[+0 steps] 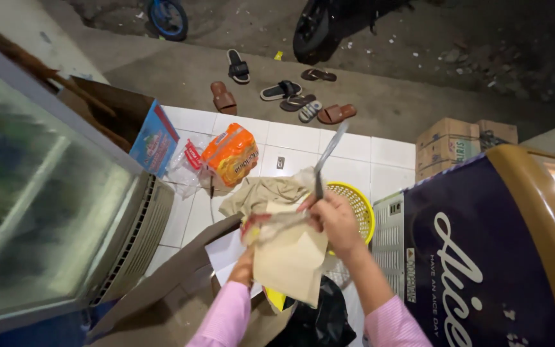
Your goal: Picking up various pieces of trash, plastic waste, and empty boxes from the floor and placing them into a yellow basket.
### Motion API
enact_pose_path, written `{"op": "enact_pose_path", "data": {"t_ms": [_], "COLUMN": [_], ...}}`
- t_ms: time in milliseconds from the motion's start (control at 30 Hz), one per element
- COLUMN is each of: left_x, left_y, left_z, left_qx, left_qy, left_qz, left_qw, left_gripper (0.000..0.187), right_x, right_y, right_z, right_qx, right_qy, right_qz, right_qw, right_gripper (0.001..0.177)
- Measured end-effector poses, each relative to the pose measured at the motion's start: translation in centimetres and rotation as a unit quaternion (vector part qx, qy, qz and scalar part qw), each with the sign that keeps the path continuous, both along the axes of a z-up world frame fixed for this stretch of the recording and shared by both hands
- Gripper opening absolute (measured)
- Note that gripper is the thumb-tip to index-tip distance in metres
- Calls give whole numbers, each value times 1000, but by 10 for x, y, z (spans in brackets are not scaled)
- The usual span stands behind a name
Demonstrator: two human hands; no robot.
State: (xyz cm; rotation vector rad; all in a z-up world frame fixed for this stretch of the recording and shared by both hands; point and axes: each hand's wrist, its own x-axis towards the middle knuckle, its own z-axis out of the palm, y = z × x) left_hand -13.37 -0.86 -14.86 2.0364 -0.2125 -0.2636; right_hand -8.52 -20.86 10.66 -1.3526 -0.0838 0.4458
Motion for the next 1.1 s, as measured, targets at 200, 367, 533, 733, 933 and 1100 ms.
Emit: {"op": "enact_pose_path", "data": {"t_ms": [200, 367, 533, 733, 933, 1100], "left_x": [-31, -32, -31, -7, -13, -27], "left_y": [11, 27, 44, 49, 41, 35], "left_z": [74, 170, 185, 239, 373, 440], "left_qx": [50, 28, 39, -304, -361, -359], "left_qy": [-179, 17, -105, 24, 5, 1], "left_qz": [9, 104, 155, 391, 350, 349], "left_qw": [983, 994, 982, 868, 864, 865], "left_gripper": [47, 22, 8, 16, 16, 16], "right_x": [37, 64, 97, 74, -21, -77], "right_y": [-10, -19, -27, -6, 64, 117], "right_z": [54, 147, 188, 108, 77, 103], "right_qx": [-23, 47, 76, -380, -279, -134], "right_qy": [-58, -155, -245, -389, -234, -142], "right_qz": [-44, -136, -148, -73, 117, 207], "right_qw": [997, 977, 955, 836, 924, 959], "right_gripper": [16, 18, 20, 25, 25, 24]}}
